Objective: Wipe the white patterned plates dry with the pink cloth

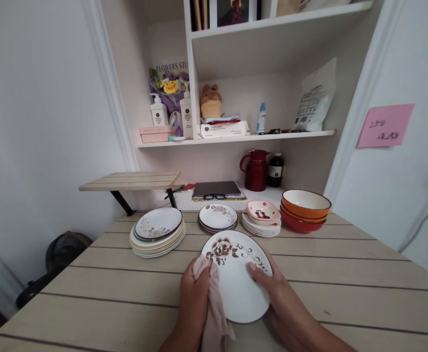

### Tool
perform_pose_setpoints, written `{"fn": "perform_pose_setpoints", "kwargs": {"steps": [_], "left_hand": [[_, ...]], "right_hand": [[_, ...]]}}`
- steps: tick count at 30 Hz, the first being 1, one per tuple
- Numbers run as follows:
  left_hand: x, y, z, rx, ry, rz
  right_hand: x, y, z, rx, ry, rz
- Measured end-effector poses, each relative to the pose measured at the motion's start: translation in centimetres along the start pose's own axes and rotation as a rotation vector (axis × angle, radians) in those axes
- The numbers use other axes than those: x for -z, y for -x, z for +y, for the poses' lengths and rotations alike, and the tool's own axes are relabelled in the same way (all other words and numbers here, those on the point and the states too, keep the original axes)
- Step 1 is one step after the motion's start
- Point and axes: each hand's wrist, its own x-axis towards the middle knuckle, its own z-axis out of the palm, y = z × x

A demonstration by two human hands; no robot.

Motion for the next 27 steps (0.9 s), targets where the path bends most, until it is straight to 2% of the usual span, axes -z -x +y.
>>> {"fn": "perform_pose_setpoints", "kwargs": {"steps": [2, 4, 8, 11, 13, 15, 18, 24, 27], "left_hand": [[-0.1, 0.1, -0.3, -0.025, -0.013, -0.043], [-0.3, 0.1, -0.4, -0.037, -0.040, -0.084], [-0.7, 0.6, 0.0, 0.002, -0.057, -0.188], [-0.6, 1.2, 0.8, 0.051, -0.068, -0.320], [-0.4, 1.6, 1.1, 0.104, -0.133, -0.412], [0.0, 1.9, 1.3, 0.145, -0.224, -0.450], [0.5, 1.9, 1.3, 0.160, -0.269, -0.406], [0.5, 0.9, 0.6, 0.104, -0.144, -0.384], [0.1, 0.2, 0.4, 0.105, -0.076, -0.237]], "right_hand": [[0.2, -0.4, -0.6, -0.031, 0.067, 0.048], [0.6, -0.7, -1.5, -0.072, 0.137, 0.037], [1.5, -1.1, -3.8, -0.103, 0.210, -0.035], [2.4, -1.0, -4.9, -0.133, 0.271, -0.102], [2.9, -0.9, -5.3, -0.168, 0.308, -0.174], [3.3, -0.8, -5.4, -0.219, 0.336, -0.222], [3.1, -0.4, -5.4, -0.249, 0.319, -0.245], [1.8, 0.1, -4.7, -0.194, 0.154, -0.217], [1.4, -0.1, -3.6, -0.137, 0.044, -0.177]]}}
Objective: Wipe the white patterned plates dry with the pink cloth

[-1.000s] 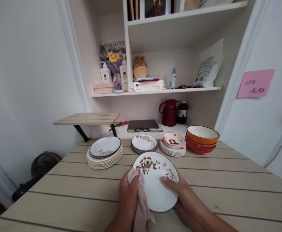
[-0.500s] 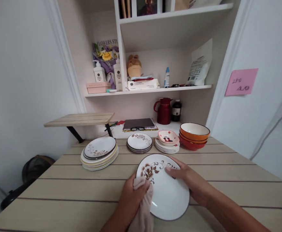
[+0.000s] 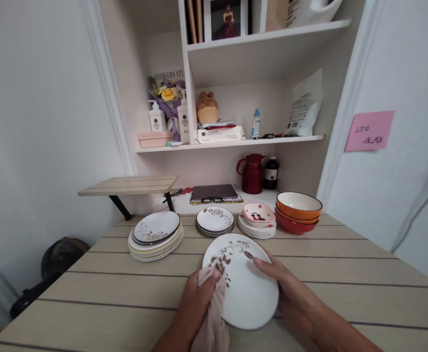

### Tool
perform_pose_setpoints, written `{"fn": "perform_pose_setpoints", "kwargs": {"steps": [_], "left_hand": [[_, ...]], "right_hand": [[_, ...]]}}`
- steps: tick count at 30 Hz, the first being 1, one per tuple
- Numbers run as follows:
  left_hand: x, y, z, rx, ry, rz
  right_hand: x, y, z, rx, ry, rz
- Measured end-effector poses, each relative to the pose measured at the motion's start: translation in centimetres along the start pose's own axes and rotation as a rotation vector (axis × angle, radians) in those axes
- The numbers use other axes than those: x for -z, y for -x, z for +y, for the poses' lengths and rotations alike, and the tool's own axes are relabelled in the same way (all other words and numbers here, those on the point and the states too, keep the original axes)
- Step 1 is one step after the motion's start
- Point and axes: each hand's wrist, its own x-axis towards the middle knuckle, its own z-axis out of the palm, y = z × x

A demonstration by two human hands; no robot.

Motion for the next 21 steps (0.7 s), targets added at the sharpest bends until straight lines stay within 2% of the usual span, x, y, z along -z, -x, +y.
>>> {"fn": "perform_pose_setpoints", "kwargs": {"steps": [2, 5, 7, 10, 14, 17, 21], "left_hand": [[-0.1, -0.4, 0.1, 0.034, 0.065, 0.106], [-0.1, -0.4, 0.3, 0.040, 0.136, 0.190], [-0.1, -0.2, 0.4, 0.011, 0.157, 0.201], [-0.2, 0.1, 0.1, -0.025, 0.128, 0.159], [-0.7, 0.2, -0.5, -0.039, 0.037, 0.144], [-1.2, 0.2, -0.9, -0.080, -0.034, 0.082], [-1.5, 0.3, -0.8, -0.075, -0.076, 0.069]], "right_hand": [[-0.3, -0.4, 1.1, 0.115, -0.065, -0.012], [-1.1, -0.8, 3.2, 0.167, -0.047, -0.080], [-1.6, -0.8, 4.6, 0.175, -0.042, -0.109], [-2.1, -0.9, 5.9, 0.175, -0.081, -0.041], [-0.9, -1.4, 5.6, 0.189, -0.148, 0.111], [0.5, -2.1, 4.7, 0.200, -0.133, 0.232], [1.0, -2.3, 3.3, 0.222, -0.033, 0.200]]}}
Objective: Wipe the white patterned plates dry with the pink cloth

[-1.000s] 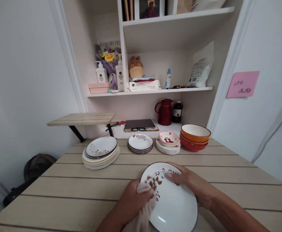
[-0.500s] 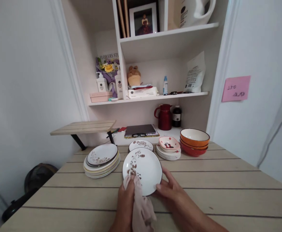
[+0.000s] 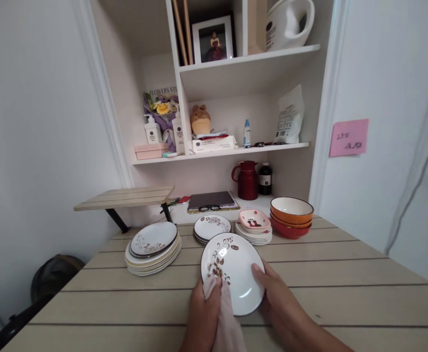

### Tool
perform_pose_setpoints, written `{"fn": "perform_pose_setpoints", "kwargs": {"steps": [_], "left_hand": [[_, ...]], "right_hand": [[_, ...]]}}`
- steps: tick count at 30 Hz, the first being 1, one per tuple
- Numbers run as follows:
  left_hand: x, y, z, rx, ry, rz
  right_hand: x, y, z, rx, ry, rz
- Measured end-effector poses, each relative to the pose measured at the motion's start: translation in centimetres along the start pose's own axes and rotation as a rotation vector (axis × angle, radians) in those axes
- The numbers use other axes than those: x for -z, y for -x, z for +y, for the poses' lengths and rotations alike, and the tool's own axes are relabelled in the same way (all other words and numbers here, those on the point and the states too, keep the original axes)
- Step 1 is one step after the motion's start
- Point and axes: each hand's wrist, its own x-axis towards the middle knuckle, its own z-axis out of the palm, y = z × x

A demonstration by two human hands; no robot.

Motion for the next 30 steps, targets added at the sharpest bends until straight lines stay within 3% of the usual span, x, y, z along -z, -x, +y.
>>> {"fn": "perform_pose_setpoints", "kwargs": {"steps": [4, 7, 20, 23, 26, 30], "left_hand": [[0.0, 0.4, 0.2, 0.046, -0.031, 0.028], [-0.2, 0.8, 0.3, 0.051, -0.064, -0.024], [0.0, 1.4, -0.2, 0.049, -0.190, -0.187], [0.2, 1.1, 0.2, 0.006, -0.161, -0.228], [0.3, 0.7, 0.4, 0.004, -0.068, -0.201], [0.6, 0.1, 0.6, 0.074, 0.059, 0.013]], "right_hand": [[-0.5, 0.3, -2.3, 0.098, 0.142, -0.059], [-0.1, 0.4, -4.1, 0.121, 0.250, -0.131], [1.3, 1.2, -7.9, 0.103, 0.701, -0.256], [1.2, 1.2, -7.5, 0.106, 0.661, -0.265], [0.7, 1.3, -6.7, 0.001, 0.489, -0.194], [-0.4, 1.6, -4.8, -0.089, 0.174, -0.152]]}}
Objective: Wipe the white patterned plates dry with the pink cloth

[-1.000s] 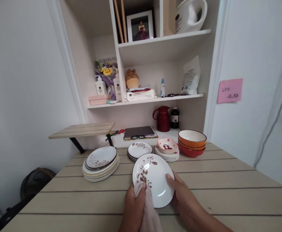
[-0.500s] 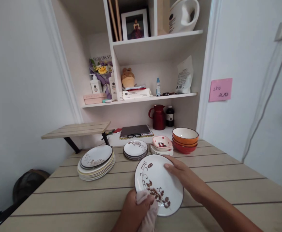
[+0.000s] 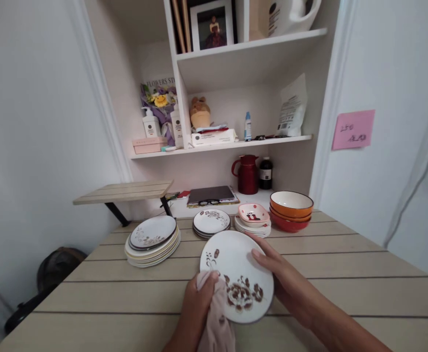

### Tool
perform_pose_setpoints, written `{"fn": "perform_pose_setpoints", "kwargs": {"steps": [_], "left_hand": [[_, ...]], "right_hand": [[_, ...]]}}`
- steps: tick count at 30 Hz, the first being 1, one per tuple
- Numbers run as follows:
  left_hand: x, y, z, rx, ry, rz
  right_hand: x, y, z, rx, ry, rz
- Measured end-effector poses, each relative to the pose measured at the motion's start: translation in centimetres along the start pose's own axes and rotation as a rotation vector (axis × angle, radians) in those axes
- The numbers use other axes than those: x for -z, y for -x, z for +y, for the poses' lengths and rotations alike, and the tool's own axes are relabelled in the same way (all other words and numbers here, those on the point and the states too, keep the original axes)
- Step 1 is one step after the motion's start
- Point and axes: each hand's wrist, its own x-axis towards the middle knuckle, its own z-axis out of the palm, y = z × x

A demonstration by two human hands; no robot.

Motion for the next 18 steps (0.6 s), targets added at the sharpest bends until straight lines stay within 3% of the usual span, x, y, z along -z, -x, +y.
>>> {"fn": "perform_pose_setpoints", "kwargs": {"steps": [4, 9, 13, 18], "left_hand": [[0.2, -0.4, 0.2, 0.051, 0.142, 0.146], [0.1, -0.1, -0.3, 0.026, 0.161, 0.098], [-0.4, 0.2, -0.7, -0.027, 0.069, 0.049], [-0.9, 0.8, -0.8, -0.044, -0.031, -0.023]], "right_hand": [[-2.0, 0.3, 3.1, 0.040, -0.182, -0.144], [-2.8, 0.1, 6.3, 0.002, -0.263, -0.009], [-1.6, -0.7, 6.2, 0.032, -0.298, 0.143], [-0.4, -1.2, 3.9, 0.038, -0.107, 0.203]]}}
